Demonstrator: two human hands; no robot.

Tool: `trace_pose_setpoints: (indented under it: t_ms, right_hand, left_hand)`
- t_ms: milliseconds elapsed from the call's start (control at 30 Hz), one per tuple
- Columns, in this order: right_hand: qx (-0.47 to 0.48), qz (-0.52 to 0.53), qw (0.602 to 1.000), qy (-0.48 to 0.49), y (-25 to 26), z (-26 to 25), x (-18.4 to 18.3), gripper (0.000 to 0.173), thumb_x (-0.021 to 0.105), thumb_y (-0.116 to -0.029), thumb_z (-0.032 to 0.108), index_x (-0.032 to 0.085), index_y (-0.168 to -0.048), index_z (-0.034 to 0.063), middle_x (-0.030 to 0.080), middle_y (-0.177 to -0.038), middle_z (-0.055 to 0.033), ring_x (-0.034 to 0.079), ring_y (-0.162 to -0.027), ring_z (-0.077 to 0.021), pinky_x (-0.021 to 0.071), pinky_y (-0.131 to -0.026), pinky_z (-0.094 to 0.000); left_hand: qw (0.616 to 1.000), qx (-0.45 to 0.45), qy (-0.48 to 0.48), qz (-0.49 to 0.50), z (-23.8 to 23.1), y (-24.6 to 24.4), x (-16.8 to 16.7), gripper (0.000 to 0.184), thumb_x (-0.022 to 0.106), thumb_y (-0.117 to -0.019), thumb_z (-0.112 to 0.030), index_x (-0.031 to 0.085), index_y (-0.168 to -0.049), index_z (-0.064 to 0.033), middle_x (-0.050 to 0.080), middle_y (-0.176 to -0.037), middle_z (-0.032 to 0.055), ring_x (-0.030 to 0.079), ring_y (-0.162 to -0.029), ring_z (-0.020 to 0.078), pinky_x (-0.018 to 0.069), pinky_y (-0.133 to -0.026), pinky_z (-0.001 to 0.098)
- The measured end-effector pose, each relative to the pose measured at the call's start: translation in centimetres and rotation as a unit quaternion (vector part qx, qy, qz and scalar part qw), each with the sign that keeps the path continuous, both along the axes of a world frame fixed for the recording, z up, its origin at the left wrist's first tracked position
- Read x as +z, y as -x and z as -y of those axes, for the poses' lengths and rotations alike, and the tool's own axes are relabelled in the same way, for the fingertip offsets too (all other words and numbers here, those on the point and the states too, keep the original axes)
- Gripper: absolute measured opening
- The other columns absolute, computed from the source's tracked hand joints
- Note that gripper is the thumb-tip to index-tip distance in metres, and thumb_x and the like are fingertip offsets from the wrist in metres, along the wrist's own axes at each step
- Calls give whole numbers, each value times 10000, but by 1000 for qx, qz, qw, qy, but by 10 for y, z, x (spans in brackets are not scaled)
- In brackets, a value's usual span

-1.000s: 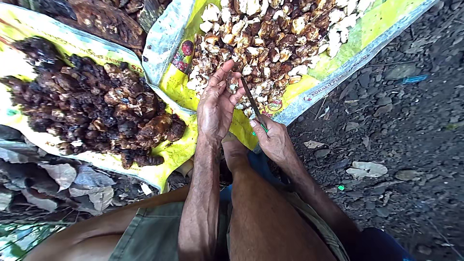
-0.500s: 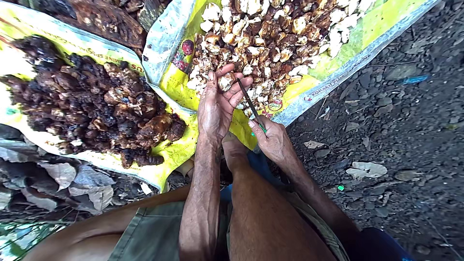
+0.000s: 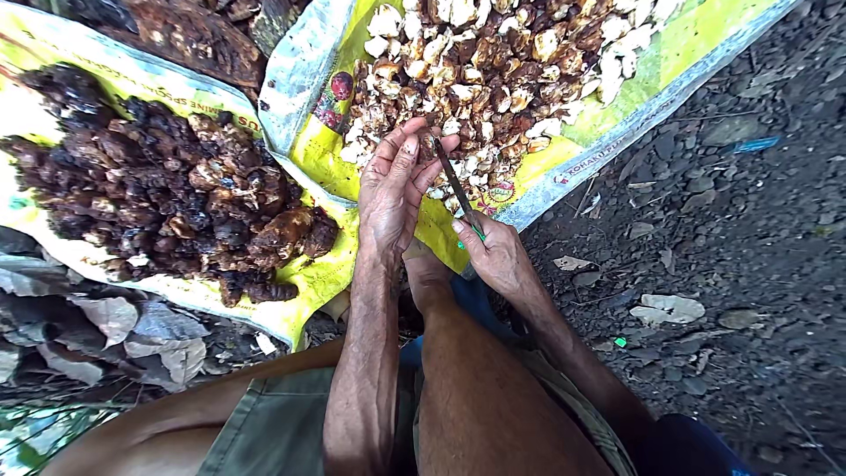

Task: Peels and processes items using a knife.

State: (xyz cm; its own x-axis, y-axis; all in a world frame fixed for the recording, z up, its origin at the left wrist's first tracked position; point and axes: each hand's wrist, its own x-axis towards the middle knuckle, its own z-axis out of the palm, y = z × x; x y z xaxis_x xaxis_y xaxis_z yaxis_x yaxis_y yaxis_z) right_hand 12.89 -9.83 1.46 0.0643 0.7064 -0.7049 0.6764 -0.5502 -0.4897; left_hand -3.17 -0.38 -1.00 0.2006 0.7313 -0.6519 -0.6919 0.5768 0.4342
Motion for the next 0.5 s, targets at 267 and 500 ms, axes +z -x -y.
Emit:
trace_pose_setpoints:
  t_ms: [267, 500]
  right_hand:
    - [5, -6, 1000, 24, -2, 0, 0, 367, 485, -1080, 399, 598, -873, 118, 459, -617, 12, 486, -544, -124, 406, -525, -333]
    - [-14, -20, 999, 30, -3, -1, 1, 363, 494, -1077, 399, 606, -862, 129, 453, -608, 23, 474, -529, -106, 401, -517, -318]
  left_hand:
    - [993, -85, -58, -59, -1, 6, 15, 484, 320, -1069, 0, 346, -1552, 17, 477, -1505, 211, 582, -1289, 297, 512, -1066, 406]
    - [993, -76, -62, -66, -5, 6, 9, 434, 416, -1045, 39, 415, -1479, 55, 561, -1398, 242, 637, -1217, 327, 552, -1027, 425]
